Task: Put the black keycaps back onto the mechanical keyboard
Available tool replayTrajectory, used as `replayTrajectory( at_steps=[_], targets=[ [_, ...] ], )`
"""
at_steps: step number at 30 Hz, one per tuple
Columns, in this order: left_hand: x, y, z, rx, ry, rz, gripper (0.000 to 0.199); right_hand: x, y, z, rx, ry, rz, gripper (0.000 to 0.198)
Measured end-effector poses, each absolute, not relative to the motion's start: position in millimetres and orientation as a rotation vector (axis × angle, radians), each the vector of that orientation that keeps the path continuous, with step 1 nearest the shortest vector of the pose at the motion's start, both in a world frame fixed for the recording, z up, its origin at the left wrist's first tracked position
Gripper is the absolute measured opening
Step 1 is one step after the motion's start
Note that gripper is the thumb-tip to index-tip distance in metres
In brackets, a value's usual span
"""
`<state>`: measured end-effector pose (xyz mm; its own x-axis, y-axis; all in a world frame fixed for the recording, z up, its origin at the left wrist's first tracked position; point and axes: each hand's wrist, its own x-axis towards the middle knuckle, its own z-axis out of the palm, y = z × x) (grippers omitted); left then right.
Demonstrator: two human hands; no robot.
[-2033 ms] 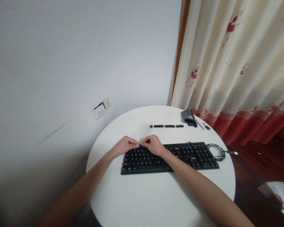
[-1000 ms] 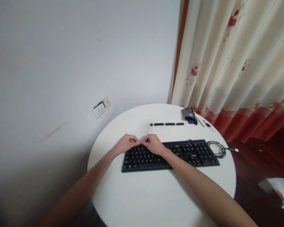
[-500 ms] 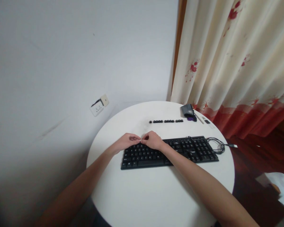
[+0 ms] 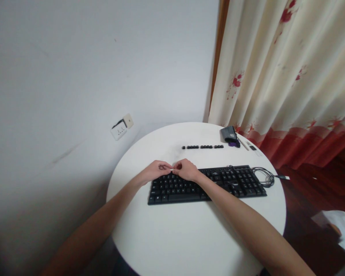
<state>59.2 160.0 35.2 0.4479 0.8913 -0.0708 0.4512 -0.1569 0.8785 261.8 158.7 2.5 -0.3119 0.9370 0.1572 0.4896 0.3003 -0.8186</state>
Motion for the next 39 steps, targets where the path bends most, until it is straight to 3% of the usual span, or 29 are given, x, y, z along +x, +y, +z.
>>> replayTrajectory(
  at_steps=[11, 25, 31, 39],
  targets=[
    [61, 161, 30, 1.799, 1.163, 0.732, 0.031, 261, 160, 8, -1.328, -2.027, 0.754, 0.026],
    [59, 176, 18, 1.900, 1.179, 0.762, 0.036, 261, 154, 20, -1.401, -2.026, 0.660, 0.020],
    [62, 217, 26, 1.994, 1.288, 0.752, 0.032, 293, 183, 42, -1.759, -2.011, 0.244, 0.020],
    [114, 272, 33, 2.224, 1.445, 0.689, 0.037, 312, 238, 49, -1.882, -2.098, 0.016, 0.028]
  ],
)
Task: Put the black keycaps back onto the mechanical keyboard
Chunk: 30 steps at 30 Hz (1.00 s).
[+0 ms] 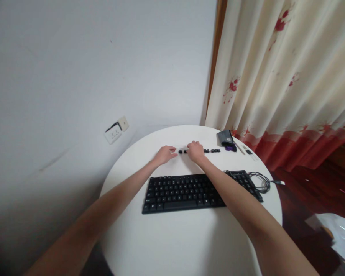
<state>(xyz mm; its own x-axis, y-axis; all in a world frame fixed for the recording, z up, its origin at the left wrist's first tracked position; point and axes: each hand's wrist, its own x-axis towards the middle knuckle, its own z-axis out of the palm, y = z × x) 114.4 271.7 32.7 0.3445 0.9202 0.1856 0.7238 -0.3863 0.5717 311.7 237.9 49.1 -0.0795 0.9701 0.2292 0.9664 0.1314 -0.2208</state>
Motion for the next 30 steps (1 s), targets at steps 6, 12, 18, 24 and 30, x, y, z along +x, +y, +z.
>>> replayTrajectory(
  at_steps=[6, 12, 18, 24, 30],
  targets=[
    [139, 287, 28, 2.347, 1.449, 0.606, 0.028, 301, 256, 43, -1.872, -2.221, -0.042, 0.023],
    [143, 279, 33, 2.426, 1.383, 0.554, 0.018, 293, 253, 44, -1.824, -2.253, -0.060, 0.014],
    [125, 247, 51, 2.394, 1.316, 0.605, 0.018, 294, 225, 52, -1.697, -2.263, 0.068, 0.014],
    [101, 192, 63, 2.245, 1.186, 0.634, 0.024, 303, 171, 53, -1.424, -2.197, 0.398, 0.013],
    [90, 165, 56, 2.116, 1.078, 0.568, 0.025, 304, 142, 31, -1.188, -2.003, 0.783, 0.012]
  ],
)
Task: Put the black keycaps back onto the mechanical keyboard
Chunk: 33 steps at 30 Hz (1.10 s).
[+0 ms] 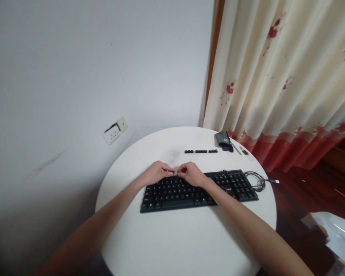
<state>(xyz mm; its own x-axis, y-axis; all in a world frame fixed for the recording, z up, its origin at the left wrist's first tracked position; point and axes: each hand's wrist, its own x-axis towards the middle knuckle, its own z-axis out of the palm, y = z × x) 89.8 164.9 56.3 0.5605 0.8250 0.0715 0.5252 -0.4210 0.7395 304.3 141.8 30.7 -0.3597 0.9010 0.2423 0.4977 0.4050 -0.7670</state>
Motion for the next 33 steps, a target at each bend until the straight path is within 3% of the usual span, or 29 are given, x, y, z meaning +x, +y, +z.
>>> replayTrajectory(
  at_steps=[10, 33],
  targets=[
    [87, 163, 48, 2.156, 1.022, 0.536, 0.022, 305, 140, 25, -1.158, -1.884, 0.906, 0.012],
    [91, 159, 46, 2.226, 1.083, 0.540, 0.019, 302, 135, 22, -1.156, -1.982, 0.703, 0.006]
  ],
)
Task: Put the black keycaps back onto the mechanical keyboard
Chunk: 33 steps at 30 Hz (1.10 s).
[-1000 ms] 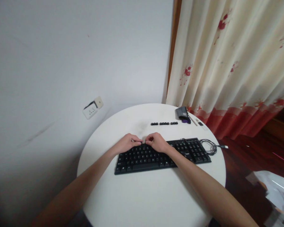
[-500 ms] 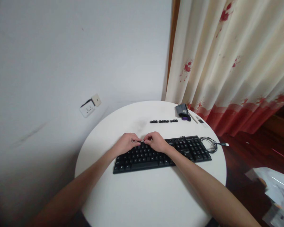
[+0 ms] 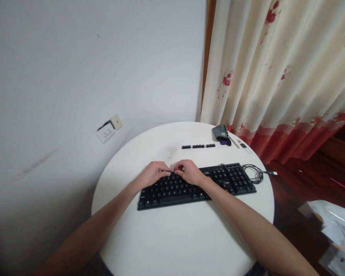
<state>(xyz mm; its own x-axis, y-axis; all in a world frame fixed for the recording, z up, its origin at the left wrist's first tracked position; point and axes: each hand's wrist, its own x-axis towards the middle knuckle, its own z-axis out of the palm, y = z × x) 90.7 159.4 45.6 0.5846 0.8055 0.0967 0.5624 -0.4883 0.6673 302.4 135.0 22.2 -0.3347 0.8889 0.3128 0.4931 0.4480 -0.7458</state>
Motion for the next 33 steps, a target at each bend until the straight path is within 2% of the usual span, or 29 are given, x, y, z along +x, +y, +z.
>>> replayTrajectory(
  at_steps=[6, 13, 19, 25, 29, 33],
  targets=[
    [89, 159, 46, 2.283, 1.002, 0.536, 0.023, 303, 135, 22, -1.140, -1.993, 0.703, 0.007],
    [91, 163, 40, 2.148, 1.064, 0.602, 0.017, 303, 135, 21, -1.146, -1.998, 0.694, 0.008],
    [92, 163, 43, 2.135, 1.077, 0.590, 0.022, 303, 134, 21, -1.145, -2.027, 0.626, 0.006],
    [89, 164, 42, 2.087, 1.023, 0.582, 0.019, 304, 134, 21, -1.132, -2.015, 0.622, 0.003],
    [90, 166, 38, 2.121, 1.040, 0.611, 0.024, 300, 138, 17, -1.188, -1.953, 0.657, 0.015],
    [92, 169, 35, 2.116, 1.106, 0.628, 0.022, 296, 144, 12, -1.303, -1.888, 0.662, 0.016]
  ],
)
